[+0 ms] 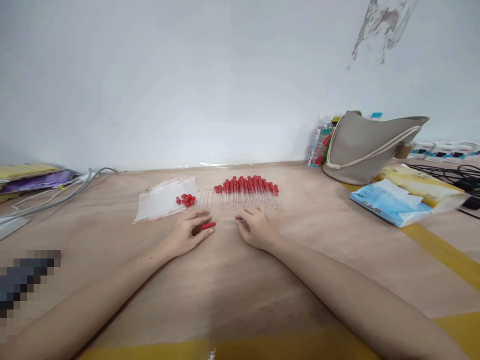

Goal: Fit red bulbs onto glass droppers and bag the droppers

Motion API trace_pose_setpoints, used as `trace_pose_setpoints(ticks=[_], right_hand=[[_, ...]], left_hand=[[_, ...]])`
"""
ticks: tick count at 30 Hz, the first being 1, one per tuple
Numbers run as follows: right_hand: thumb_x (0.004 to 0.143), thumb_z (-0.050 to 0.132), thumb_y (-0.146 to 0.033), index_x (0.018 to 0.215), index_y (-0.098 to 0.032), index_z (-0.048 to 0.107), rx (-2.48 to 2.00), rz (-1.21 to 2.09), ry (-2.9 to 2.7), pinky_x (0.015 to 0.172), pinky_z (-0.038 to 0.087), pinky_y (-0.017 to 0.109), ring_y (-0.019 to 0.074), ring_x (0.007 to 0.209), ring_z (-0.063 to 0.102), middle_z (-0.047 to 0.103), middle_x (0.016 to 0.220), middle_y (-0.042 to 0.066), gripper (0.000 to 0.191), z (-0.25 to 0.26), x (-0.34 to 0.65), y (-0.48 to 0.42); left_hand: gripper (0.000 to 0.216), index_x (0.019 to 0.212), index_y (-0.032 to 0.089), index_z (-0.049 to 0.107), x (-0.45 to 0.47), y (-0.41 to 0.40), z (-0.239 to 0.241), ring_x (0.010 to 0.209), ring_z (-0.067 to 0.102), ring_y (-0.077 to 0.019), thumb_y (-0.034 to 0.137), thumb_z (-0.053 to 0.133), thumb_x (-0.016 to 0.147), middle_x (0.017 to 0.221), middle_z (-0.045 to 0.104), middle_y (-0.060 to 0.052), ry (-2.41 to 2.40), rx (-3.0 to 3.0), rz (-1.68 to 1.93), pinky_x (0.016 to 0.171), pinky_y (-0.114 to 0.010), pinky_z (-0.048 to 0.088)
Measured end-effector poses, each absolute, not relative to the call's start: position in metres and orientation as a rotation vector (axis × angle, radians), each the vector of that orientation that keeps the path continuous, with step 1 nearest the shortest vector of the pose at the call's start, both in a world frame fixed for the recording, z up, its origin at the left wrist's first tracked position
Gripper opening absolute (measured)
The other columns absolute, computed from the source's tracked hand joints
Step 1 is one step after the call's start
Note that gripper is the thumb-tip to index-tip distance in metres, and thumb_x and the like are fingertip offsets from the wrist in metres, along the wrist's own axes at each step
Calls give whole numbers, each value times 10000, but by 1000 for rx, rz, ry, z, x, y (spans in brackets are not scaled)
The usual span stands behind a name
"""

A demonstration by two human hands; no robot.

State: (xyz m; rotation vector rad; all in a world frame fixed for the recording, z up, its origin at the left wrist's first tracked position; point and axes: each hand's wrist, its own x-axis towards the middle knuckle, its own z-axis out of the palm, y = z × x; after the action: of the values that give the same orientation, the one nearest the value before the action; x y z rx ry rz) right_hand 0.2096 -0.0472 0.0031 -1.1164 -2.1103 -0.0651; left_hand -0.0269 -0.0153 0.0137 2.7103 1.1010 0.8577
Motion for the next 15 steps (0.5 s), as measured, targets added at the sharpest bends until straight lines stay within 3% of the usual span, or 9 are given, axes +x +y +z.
trace_pose_setpoints(ticks=[5,9,15], right_hand=[[828,448,-200,811,-173,548,-1096,-53,-2146,752,319,312,134,681,526,597,742,30,106,2,207,-47],[839,437,-210,825,-174,547,-1085,-33,-2141,749,303,309,122,645,518,595,729,21,116,3,207,-49],[841,442,-217,815,-174,546,-1084,-26,-2124,756,274,317,108,620,510,612,742,11,115,4,204,-51]], left_hand=[[210,868,195,661,-18,-15,11,944,553,-183,303,484,834,1018,604,-58,1122,2658,946,857,-338,430],[221,908,194,622,-14,-22,15,824,585,-149,306,437,862,884,644,-24,1111,2526,913,756,-282,453],[251,946,197,599,-12,-25,15,864,595,-160,337,404,871,932,655,-19,1137,2377,902,776,-284,448]])
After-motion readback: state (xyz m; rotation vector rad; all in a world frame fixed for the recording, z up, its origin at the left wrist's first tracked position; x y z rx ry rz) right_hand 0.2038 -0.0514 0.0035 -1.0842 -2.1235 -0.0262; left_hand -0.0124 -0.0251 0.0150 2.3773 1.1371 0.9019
